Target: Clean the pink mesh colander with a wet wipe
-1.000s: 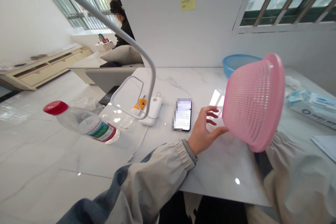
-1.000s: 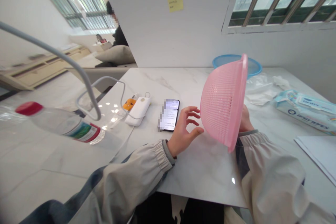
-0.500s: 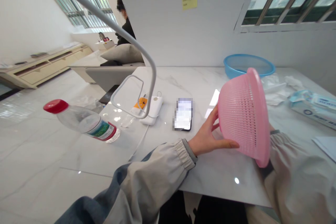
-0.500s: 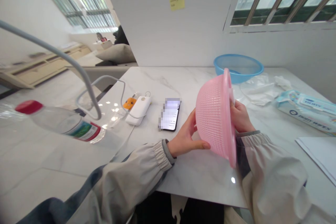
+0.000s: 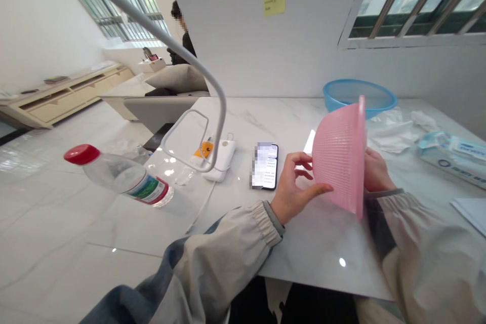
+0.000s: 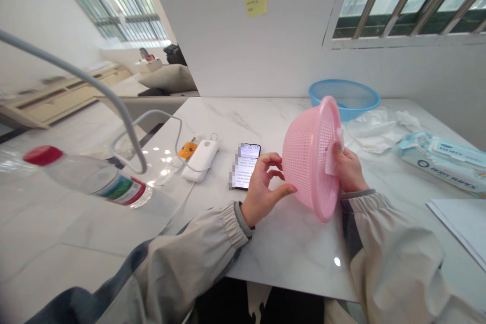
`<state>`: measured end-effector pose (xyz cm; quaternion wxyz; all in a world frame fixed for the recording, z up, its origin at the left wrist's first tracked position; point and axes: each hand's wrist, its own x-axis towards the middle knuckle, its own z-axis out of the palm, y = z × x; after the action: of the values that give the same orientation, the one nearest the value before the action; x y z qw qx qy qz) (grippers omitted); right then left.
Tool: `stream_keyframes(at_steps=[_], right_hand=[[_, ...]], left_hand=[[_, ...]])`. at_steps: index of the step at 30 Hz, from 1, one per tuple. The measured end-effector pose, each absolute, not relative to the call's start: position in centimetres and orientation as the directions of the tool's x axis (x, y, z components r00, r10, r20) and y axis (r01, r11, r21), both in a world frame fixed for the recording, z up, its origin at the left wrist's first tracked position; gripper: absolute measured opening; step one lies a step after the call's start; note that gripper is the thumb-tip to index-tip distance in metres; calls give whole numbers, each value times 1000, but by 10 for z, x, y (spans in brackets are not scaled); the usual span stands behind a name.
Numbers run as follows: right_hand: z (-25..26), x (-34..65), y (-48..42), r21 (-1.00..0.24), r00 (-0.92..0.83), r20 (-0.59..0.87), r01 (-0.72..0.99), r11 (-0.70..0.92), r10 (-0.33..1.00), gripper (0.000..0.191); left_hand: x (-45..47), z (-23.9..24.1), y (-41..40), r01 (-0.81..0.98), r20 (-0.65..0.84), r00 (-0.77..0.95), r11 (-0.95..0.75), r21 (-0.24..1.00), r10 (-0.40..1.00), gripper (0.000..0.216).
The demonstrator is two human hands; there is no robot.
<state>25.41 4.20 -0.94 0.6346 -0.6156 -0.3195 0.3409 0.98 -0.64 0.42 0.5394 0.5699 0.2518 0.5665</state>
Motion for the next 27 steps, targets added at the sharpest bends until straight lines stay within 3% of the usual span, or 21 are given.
stream_keyframes(at_steps=[6, 10, 16, 22, 27], right_hand=[[-21, 269, 49, -998, 627, 33, 64, -8, 778, 57], [-14, 267, 47, -989, 650, 98, 149, 0, 753, 50], [-4, 270, 46, -965, 724, 196, 261, 1, 662, 51], [-8, 278, 47, -918, 732, 358, 390, 75, 579, 52], [-13, 280, 51, -944, 724, 324, 288, 159, 609, 49]], left_hand=[[13, 7, -7, -404, 208, 316, -67, 912, 926, 87], [13, 8, -11, -355, 223, 332, -98, 930, 916, 82], [9, 3, -12, -362, 326, 378, -186, 913, 866, 91], [4, 12, -14, -321, 283, 425, -149, 935, 860, 124], [3, 18, -15, -258, 240, 469, -127, 958, 850, 110]])
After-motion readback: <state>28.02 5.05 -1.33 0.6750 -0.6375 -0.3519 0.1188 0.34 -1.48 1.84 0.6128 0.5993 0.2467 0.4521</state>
